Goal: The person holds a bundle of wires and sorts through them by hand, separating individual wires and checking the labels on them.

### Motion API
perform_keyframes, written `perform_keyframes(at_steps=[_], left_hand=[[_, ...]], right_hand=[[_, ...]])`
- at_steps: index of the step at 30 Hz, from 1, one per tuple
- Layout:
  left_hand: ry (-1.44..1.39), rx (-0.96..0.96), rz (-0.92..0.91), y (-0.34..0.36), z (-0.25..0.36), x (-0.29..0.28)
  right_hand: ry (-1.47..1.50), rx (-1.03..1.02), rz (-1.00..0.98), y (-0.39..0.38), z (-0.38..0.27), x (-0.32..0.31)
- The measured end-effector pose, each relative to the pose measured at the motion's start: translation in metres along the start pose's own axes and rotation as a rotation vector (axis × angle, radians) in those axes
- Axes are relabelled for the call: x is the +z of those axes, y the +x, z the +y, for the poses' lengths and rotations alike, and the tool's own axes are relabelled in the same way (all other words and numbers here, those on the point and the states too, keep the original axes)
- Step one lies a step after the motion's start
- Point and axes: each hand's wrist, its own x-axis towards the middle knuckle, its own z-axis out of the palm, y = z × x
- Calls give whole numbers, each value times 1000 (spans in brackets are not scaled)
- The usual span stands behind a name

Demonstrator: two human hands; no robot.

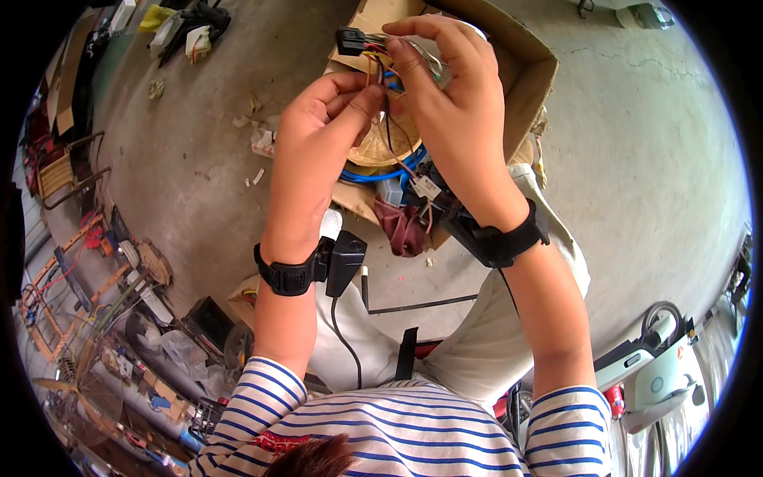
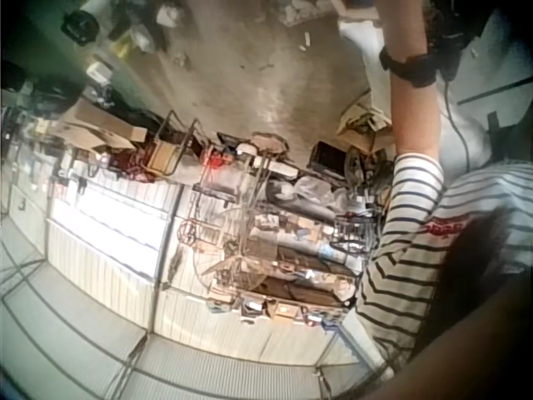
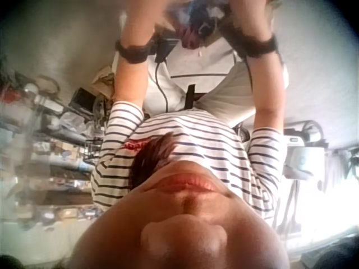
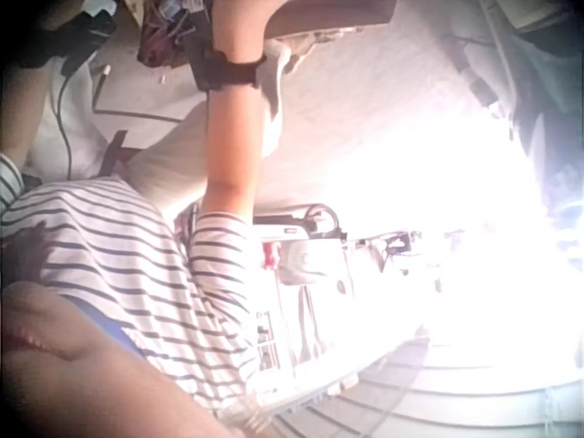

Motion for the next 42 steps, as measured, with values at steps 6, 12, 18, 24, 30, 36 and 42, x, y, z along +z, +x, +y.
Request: perform_keyframes(at_steps=[6,12,18,24,30,36,42], left_hand=[[-155,-13,93,-1,4,-2],[-88,81,131,-1,-2,-4],[167,154,171,-1,-10,-2],[270,181,188,-1,-9,1],[230,88,203,-2,-5,-2],[-366,-93,40,3,-7,-9],[-405,-177,-59,2,-3,-16]], right_hand=[[84,32,-118,-4,-5,8],[184,153,-184,-8,-7,8],[216,281,-184,-7,-5,6],[197,277,-197,-7,-2,5],[196,368,-286,-7,-8,1],[253,348,-252,-10,-3,7],[205,359,-224,-11,-4,7]])
